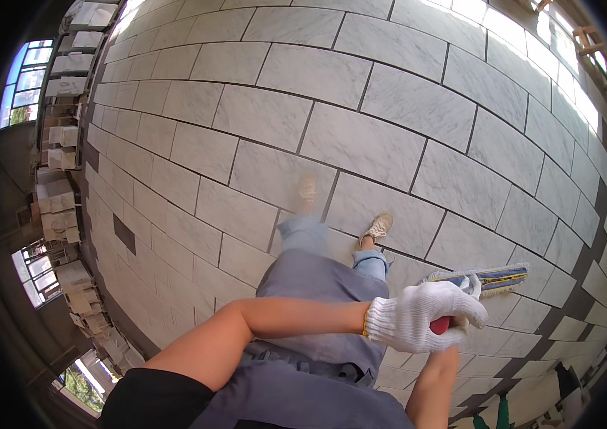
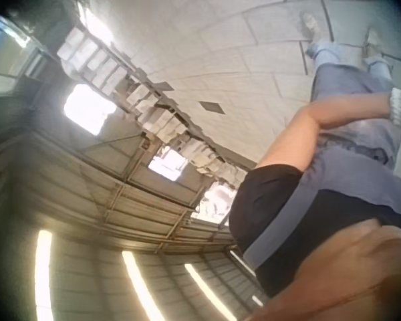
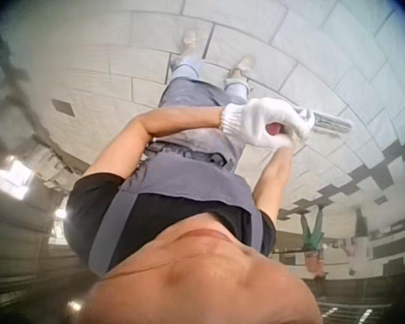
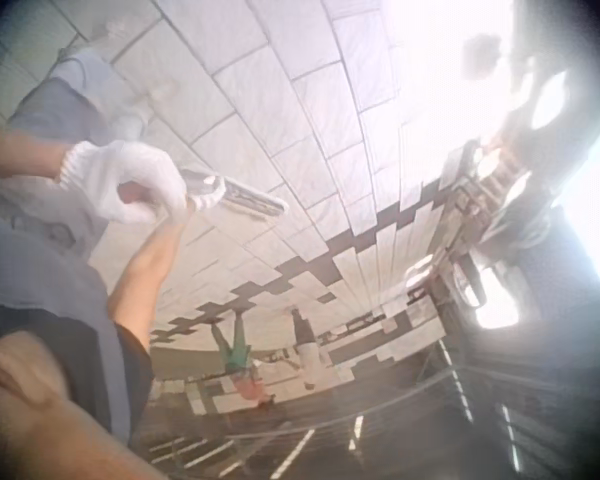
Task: The person mops a tiled floor using a flat mop with a long handle. They move the mop back and forth across the floor in a large room with stacked tiles and wooden furniture visible in the background.
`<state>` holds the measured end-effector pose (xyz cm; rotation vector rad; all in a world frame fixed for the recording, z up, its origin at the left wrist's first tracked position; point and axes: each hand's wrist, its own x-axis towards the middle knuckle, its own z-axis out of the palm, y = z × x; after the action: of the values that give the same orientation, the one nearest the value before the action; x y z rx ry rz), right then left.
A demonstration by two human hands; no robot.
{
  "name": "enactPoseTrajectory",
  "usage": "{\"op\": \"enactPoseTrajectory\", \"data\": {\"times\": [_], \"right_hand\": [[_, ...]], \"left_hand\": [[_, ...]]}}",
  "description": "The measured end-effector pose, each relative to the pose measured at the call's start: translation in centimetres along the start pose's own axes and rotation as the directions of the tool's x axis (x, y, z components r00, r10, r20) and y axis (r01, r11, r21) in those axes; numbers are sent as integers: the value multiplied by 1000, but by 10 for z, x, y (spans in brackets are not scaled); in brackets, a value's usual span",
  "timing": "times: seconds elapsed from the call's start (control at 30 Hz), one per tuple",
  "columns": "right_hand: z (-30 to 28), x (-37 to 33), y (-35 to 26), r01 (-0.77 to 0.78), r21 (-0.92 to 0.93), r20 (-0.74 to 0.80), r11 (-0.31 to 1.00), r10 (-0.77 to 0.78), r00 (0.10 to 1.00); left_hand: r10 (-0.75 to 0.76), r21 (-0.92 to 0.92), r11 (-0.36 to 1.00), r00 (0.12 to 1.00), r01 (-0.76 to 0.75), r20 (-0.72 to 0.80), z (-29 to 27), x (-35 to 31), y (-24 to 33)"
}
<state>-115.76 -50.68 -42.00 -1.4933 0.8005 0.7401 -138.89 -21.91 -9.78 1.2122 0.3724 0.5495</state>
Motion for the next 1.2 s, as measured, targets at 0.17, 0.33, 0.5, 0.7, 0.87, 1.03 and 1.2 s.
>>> {"op": "enactPoseTrajectory", "data": {"times": [0.17, 0.33, 0.5, 0.7, 0.87, 1.03, 1.2], "right_hand": [[130, -40, 42, 711, -672, 535, 208, -527, 660], [344, -134, 115, 851, -423, 892, -311, -305, 332], [572, -314, 300, 944, -23, 998, -330, -65, 2], [732, -563, 481, 964, 264, 959, 36, 97, -267], [813, -641, 521, 922, 387, 817, 18, 456, -352], [824, -667, 536, 907, 411, 690, 90, 620, -374], [779, -653, 492, 918, 378, 782, 123, 488, -388]], "left_hand": [[89, 34, 996, 992, -86, -89, -142, -20, 52], [12, 72, 997, 952, 11, -305, -329, -96, 105], [259, 155, 966, 727, -208, -637, -523, -226, 208], [642, 609, 765, 165, -211, -749, -581, -353, 392], [839, 860, 506, 269, -71, -472, -583, -362, 419], [839, 889, 451, 301, 85, -454, -587, -357, 436], [741, 754, 638, 391, -158, -546, -587, -363, 472]]}}
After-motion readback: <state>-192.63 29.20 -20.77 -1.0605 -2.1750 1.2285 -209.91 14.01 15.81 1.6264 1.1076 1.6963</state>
